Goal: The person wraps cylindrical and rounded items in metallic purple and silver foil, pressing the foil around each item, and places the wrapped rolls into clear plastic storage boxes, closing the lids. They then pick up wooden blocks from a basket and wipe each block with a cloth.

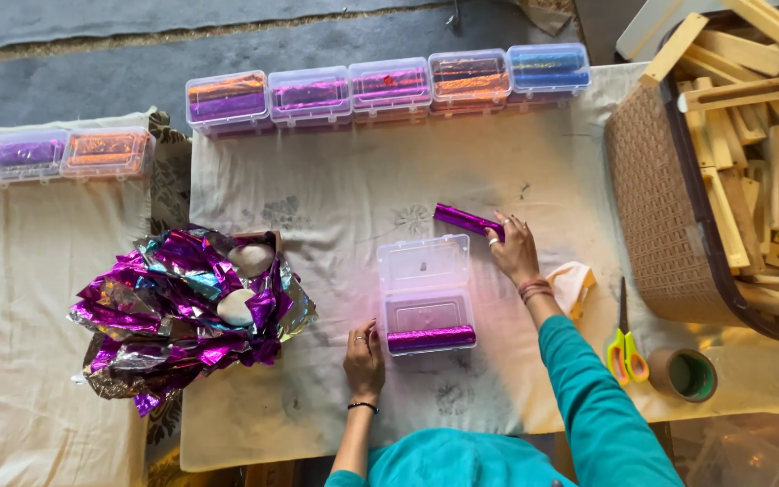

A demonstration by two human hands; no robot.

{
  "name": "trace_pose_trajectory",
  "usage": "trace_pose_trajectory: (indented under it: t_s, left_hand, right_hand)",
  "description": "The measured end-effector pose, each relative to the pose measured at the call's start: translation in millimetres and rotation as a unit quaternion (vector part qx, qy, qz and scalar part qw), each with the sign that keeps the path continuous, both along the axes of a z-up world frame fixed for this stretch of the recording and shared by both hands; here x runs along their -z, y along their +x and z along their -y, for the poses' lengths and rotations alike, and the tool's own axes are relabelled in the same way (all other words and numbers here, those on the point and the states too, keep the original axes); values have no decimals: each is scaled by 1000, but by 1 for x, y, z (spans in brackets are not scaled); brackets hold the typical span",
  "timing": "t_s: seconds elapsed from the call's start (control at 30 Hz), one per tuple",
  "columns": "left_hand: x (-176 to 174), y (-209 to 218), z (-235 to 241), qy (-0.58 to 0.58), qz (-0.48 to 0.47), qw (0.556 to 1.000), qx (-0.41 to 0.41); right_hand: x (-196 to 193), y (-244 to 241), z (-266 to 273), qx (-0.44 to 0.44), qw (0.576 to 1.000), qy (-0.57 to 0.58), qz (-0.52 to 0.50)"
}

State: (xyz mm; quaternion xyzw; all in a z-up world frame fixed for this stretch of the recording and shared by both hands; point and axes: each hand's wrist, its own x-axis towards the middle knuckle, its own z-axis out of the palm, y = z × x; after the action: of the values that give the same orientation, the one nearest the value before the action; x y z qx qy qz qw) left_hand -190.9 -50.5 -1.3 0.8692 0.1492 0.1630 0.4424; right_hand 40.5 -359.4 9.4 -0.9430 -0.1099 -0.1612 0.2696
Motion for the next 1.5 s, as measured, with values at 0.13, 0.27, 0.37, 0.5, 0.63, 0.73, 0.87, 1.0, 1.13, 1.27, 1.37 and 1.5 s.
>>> trace_pose_trajectory:
  t_s: [0.13,0.27,0.37,0.5,0.63,0.73,0.87,1.0,1.13,1.27,1.37,1.5]
  left_hand:
    - [-1,7,-1,9,-25,1000,-4]
    - [-4,4,1,16,-20,1000,5]
    - [-7,8,1,22,-13,1000,8]
    - [-9,9,3,32,-10,999,12]
    - [-8,9,4,36,-19,999,9]
    - [-7,10,4,40,-33,999,1]
    - [-6,8,3,45,-11,999,5]
    - [-8,8,4,42,-14,999,7]
    - [-8,7,5,41,-31,999,5]
    - [-6,7,4,47,-22,999,5]
    - [-8,8,3,49,-20,999,3]
    - [-5,7,4,46,-30,998,2]
  right_hand:
    - [2,14,-11,-22,999,-34,-32]
    - [-5,-4,-23,-2,999,-33,-26]
    - [-5,-8,-28,4,1000,-30,7]
    - [-1,2,-23,1,999,-14,-36]
    - [-13,16,-14,-19,989,-33,-144]
    - [1,24,-7,-59,992,-1,-108]
    - [5,14,-10,-63,991,-6,-115]
    - [4,-1,-18,-45,994,4,-100]
    - [7,2,-16,-35,992,17,-118]
    - [10,15,-10,-43,982,34,-178]
    - [5,18,-14,-43,981,28,-189]
    - [-17,10,-20,-46,975,56,-208]
